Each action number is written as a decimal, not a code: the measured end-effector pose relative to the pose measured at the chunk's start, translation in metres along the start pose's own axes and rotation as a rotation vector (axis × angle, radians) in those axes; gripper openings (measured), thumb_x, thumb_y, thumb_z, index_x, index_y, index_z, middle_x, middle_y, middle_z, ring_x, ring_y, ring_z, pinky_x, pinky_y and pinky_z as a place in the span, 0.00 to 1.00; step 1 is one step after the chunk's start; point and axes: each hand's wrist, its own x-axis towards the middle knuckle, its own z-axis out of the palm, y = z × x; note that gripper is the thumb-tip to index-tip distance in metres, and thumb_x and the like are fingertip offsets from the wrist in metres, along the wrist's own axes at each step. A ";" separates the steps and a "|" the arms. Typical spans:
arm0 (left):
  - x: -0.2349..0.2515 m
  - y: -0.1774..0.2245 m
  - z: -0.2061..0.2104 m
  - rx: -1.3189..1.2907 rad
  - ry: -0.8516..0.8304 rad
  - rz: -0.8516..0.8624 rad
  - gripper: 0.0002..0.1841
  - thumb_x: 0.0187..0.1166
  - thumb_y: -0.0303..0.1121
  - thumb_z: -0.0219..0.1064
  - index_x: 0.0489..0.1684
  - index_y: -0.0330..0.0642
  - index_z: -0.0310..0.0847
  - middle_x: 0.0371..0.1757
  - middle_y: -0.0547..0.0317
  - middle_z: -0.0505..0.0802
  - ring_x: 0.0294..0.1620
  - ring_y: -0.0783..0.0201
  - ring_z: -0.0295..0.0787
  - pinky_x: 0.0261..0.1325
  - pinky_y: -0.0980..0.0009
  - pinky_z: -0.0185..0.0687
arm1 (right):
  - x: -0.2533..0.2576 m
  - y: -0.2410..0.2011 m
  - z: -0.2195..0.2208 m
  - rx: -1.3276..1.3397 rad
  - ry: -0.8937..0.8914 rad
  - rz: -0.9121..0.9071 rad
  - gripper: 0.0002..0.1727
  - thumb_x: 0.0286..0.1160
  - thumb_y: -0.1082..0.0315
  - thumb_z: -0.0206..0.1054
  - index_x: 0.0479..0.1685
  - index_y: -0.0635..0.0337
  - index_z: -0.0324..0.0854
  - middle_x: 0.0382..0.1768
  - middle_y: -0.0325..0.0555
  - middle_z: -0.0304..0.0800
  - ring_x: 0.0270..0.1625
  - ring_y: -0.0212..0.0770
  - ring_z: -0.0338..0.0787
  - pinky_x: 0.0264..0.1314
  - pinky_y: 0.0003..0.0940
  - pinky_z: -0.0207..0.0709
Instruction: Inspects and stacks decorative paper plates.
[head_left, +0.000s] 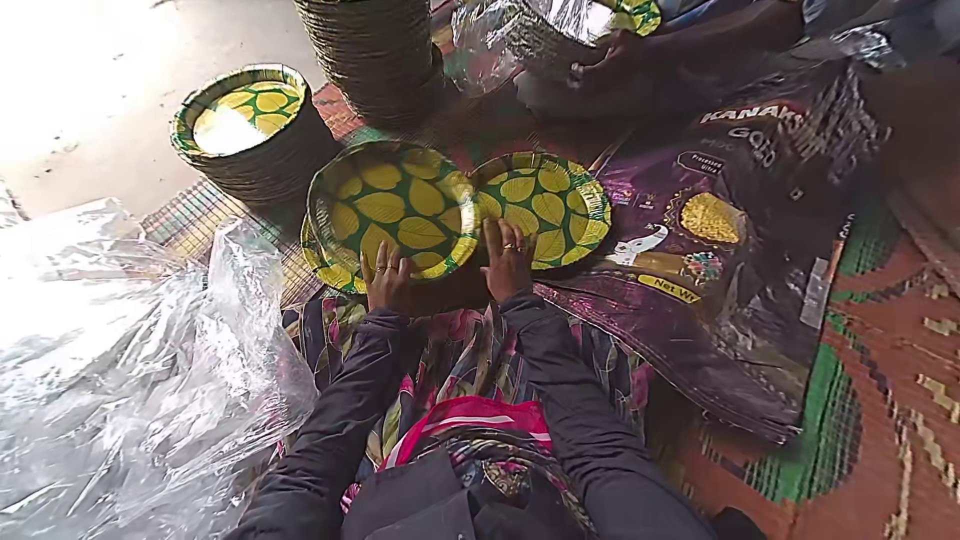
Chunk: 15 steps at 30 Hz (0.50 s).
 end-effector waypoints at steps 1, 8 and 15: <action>0.004 -0.003 0.000 0.026 -0.210 -0.121 0.17 0.83 0.21 0.60 0.67 0.32 0.84 0.82 0.41 0.81 0.90 0.38 0.66 0.89 0.28 0.43 | 0.002 0.009 -0.001 -0.002 -0.125 0.116 0.49 0.66 0.71 0.79 0.93 0.54 0.59 0.89 0.68 0.61 0.92 0.73 0.54 0.87 0.83 0.35; 0.016 -0.012 0.016 0.045 -0.557 -0.409 0.38 0.84 0.58 0.64 0.84 0.37 0.69 0.92 0.34 0.64 0.94 0.34 0.54 0.88 0.29 0.49 | 0.008 0.024 -0.008 -0.164 -0.478 0.304 0.19 0.85 0.80 0.53 0.69 0.73 0.81 0.73 0.69 0.82 0.83 0.67 0.75 0.93 0.69 0.42; 0.012 -0.015 0.018 0.005 -0.513 -0.395 0.33 0.83 0.48 0.69 0.85 0.43 0.70 0.92 0.38 0.65 0.95 0.37 0.52 0.90 0.28 0.45 | 0.011 0.026 -0.016 -0.083 -0.426 0.261 0.25 0.74 0.62 0.77 0.64 0.70 0.83 0.69 0.69 0.83 0.78 0.65 0.79 0.85 0.63 0.61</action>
